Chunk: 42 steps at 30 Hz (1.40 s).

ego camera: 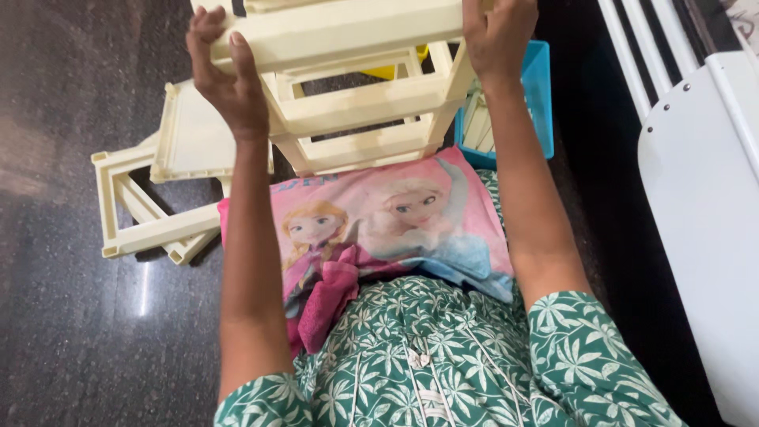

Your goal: The person assembles a stack of cream-colored plastic frames by hand, inserting vertical supports and aligning each layer. The person works on a pink pillow on the floor, using parts from a blue bin to build a multi-tiered structure.

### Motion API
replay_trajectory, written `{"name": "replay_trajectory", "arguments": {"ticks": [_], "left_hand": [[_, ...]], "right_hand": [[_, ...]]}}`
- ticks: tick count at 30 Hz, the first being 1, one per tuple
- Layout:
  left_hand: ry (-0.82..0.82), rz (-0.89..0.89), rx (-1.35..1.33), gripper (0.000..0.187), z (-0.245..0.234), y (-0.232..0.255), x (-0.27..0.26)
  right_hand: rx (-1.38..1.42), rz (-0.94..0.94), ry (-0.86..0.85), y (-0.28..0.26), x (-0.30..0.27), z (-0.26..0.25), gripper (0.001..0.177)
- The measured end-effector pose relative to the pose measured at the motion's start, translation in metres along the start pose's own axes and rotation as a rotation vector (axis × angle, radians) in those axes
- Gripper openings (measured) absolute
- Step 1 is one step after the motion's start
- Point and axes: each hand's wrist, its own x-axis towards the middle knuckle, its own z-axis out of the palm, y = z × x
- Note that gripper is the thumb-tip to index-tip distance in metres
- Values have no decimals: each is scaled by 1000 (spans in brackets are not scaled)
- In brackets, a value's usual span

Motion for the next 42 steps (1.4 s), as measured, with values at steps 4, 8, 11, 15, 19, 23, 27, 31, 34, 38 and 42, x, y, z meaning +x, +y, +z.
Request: {"name": "replay_trajectory", "arguments": {"ticks": [4,8,11,15,19,23,27,31,34,38,42], "left_hand": [[45,17,-6,18,6,-12,-5],[38,3,11,20,1,-15,-9],[49,-3,6,21,3,-14,-9],[63,9,10,21,3,-13,-11],[70,5,4,21,4,-12,-10],[68,-13,17,23,5,-7,-10],[82,47,-5,23,5,-6,-12],[93,-20,-9,21,5,-7,-15],[101,-7,-6,22,7,-6,-12],[102,-68,-115,32,7,-10,-17],[118,29,9,28,9,-13,-9]], "right_hand": [[158,109,62,-20,2,-1,27],[238,217,111,-34,3,3,22],[238,170,149,-42,5,-2,19],[247,137,156,-51,6,-7,17],[261,138,163,-48,3,-4,17],[277,234,180,-28,-11,6,19],[190,197,238,6,-37,22,22],[298,175,264,45,-53,33,45],[376,221,267,56,-59,39,49],[468,272,267,49,-62,36,41],[543,338,207,19,-48,29,18]]}}
